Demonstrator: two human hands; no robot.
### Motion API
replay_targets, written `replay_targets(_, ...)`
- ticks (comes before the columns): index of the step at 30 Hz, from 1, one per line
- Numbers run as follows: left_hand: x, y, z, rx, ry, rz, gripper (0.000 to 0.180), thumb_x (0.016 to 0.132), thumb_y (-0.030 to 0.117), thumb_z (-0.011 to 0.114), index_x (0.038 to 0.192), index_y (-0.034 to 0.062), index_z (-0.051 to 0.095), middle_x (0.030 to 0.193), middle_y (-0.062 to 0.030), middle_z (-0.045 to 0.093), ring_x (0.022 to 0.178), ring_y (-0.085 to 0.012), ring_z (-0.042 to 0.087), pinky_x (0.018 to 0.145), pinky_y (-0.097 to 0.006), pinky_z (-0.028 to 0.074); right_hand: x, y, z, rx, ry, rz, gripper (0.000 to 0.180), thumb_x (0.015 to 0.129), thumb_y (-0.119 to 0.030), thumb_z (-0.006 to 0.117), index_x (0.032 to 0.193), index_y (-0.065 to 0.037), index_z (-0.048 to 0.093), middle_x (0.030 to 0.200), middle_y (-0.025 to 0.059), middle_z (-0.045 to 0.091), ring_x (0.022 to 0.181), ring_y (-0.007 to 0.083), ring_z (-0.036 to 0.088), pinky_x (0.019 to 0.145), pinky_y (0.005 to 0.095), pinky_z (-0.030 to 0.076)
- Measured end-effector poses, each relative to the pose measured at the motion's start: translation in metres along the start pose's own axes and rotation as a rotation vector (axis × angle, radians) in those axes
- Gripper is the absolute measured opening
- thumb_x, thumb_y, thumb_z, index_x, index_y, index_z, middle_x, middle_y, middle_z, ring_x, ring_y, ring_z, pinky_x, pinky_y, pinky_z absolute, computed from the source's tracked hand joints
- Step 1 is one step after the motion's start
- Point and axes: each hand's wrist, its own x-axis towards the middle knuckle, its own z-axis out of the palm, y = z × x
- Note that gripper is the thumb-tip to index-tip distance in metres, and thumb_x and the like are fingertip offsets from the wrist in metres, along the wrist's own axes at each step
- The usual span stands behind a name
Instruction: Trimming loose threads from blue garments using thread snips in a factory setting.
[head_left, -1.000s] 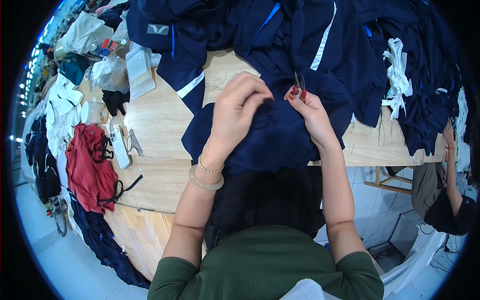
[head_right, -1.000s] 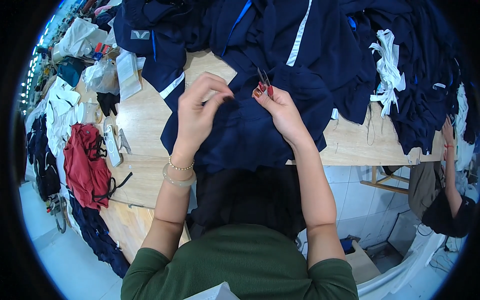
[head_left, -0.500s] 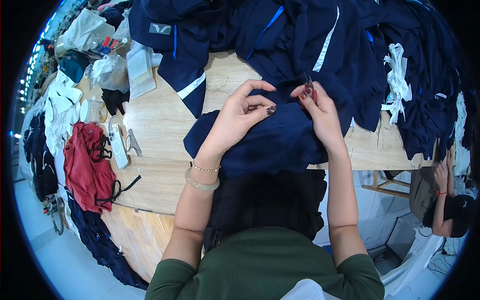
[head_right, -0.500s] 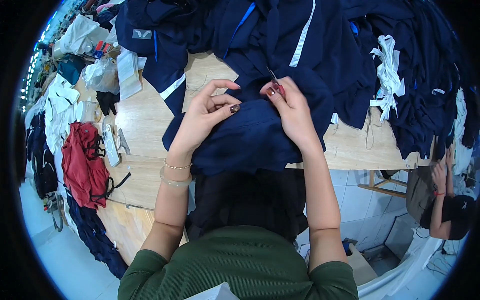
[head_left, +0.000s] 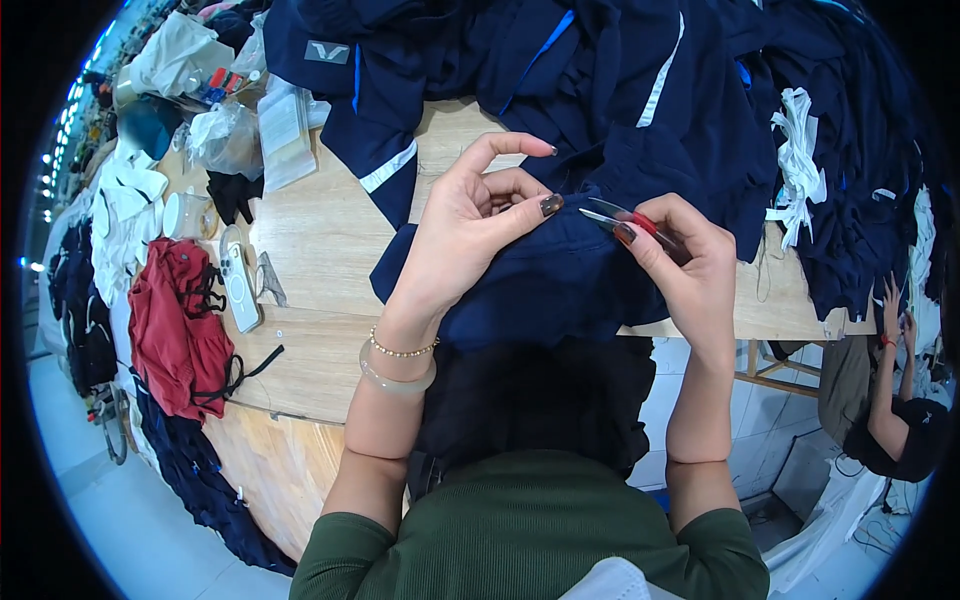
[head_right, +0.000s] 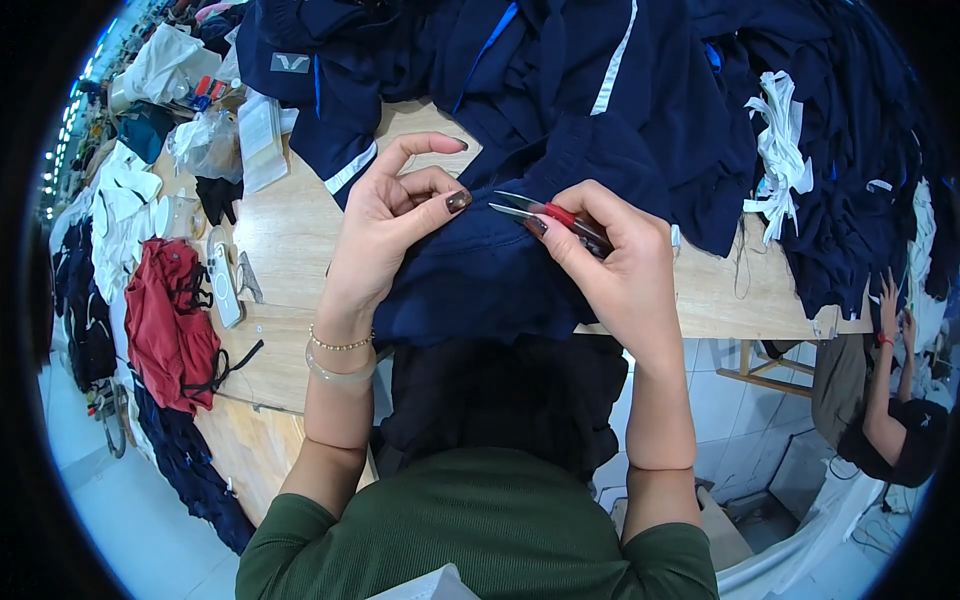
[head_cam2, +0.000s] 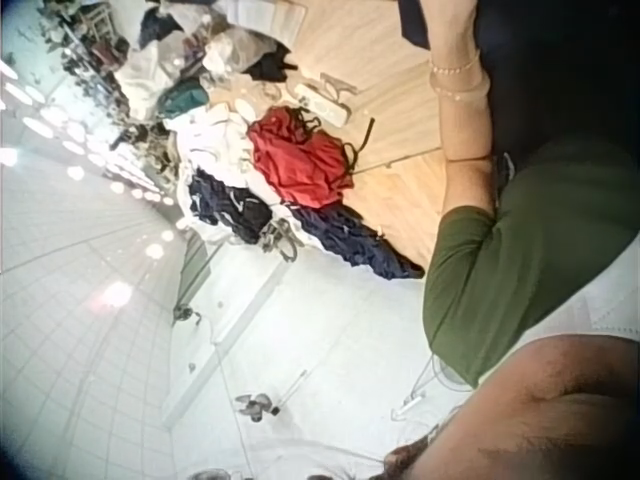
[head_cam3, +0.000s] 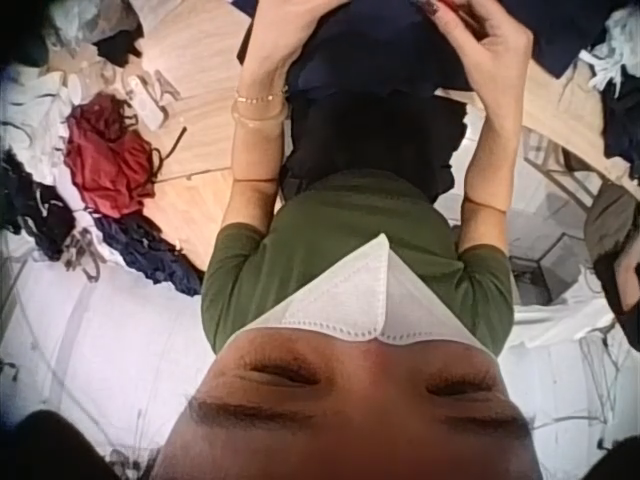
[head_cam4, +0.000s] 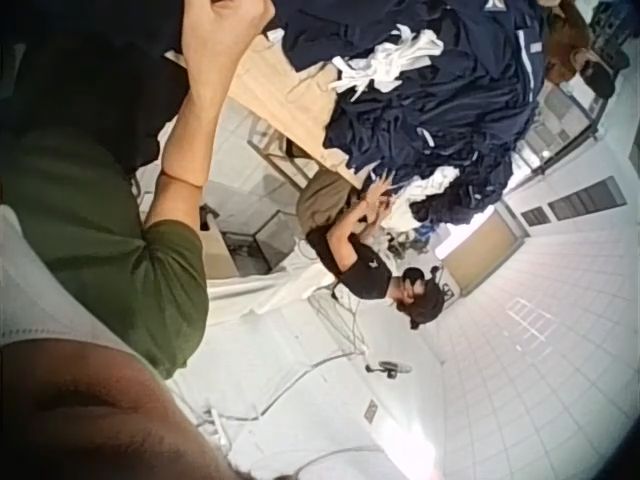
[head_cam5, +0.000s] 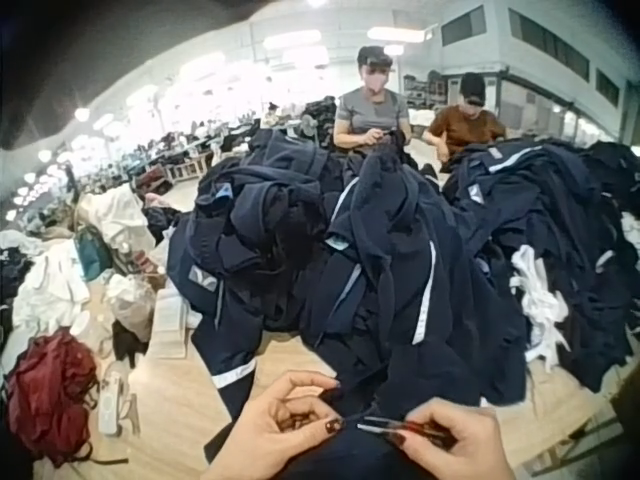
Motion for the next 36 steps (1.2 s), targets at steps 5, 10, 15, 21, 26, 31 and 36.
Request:
replay_targets(5,-0.001,0.002,-0.001,0.027,0.001,-0.011,0.041,0.085,-0.003,0.065,0.124,0.0020,0.051,0.082,-0.0028,0.064,0.075,-0.0036,0.056,0.069,-0.014,0.041,0.002,-0.005,0.001,-0.015,-0.038,-0.020,0.013,0.084,-0.011,0.070,0.083,0.002,0.064,0.064,0.0010,0.058,0.058,0.0048,0.049,0.053,0.0197,0.035)
replay_targets(10,-0.002,0.001,-0.001,0.051,0.003,-0.003,0.040,0.085,-0.002,0.066,0.123,0.0018,0.051,0.082,-0.0023,0.064,0.075,-0.0037,0.056,0.069,-0.014,0.041,0.003,-0.004,0.003,-0.014,-0.043,-0.016,0.014,0.084,-0.011,0.070,0.083,0.001,0.064,0.065,0.0015,0.059,0.059,0.0048,0.051,0.054,0.0195,0.037)
replay_targets(15,-0.001,-0.002,-0.001,0.038,0.017,0.005,0.036,0.086,-0.002,0.066,0.118,0.0021,0.052,0.083,-0.0022,0.064,0.077,-0.0041,0.057,0.071,-0.015,0.042,0.006,0.001,0.009,0.159,-0.067,0.020,0.014,0.085,-0.010,0.069,0.084,0.002,0.063,0.069,0.0010,0.060,0.063,0.0042,0.052,0.058,0.0185,0.038)
replay_targets(21,0.003,-0.006,-0.002,0.144,0.052,0.088,0.017,0.086,0.001,0.062,0.103,0.0009,0.060,0.080,-0.0011,0.064,0.071,-0.0026,0.053,0.066,-0.017,0.040,0.011,0.014,0.012,0.355,-0.086,0.029,0.011,0.089,-0.009,0.066,0.086,0.000,0.061,0.079,-0.0004,0.060,0.072,0.0030,0.052,0.065,0.0163,0.039)
replay_targets(26,-0.001,0.001,0.001,0.243,0.081,0.089,0.010,0.085,0.000,0.058,0.092,-0.0031,0.065,0.078,-0.0016,0.064,0.075,-0.0058,0.057,0.071,-0.019,0.044,0.012,0.012,0.012,0.156,-0.091,-0.021,0.012,0.088,-0.009,0.066,0.085,0.001,0.061,0.066,-0.0003,0.057,0.060,0.0045,0.048,0.056,0.0188,0.037)
replay_targets(31,-0.004,0.008,0.002,0.463,0.064,0.037,0.014,0.086,-0.004,0.057,0.096,-0.0039,0.067,0.086,-0.0013,0.064,0.077,-0.0045,0.055,0.071,-0.016,0.043,0.010,0.015,0.011,0.248,-0.126,0.058,0.011,0.089,-0.008,0.065,0.085,0.002,0.061,0.064,0.0005,0.056,0.058,0.0048,0.048,0.054,0.0188,0.036)
replay_targets(36,-0.004,0.014,0.003,0.514,0.047,-0.004,0.016,0.086,-0.006,0.054,0.095,-0.0038,0.067,0.087,-0.0012,0.065,0.077,-0.0045,0.055,0.072,-0.017,0.043,0.008,0.006,0.008,0.121,-0.101,0.012,0.012,0.089,-0.010,0.064,0.086,0.002,0.061,0.062,0.0018,0.056,0.060,0.0051,0.050,0.055,0.0196,0.037)
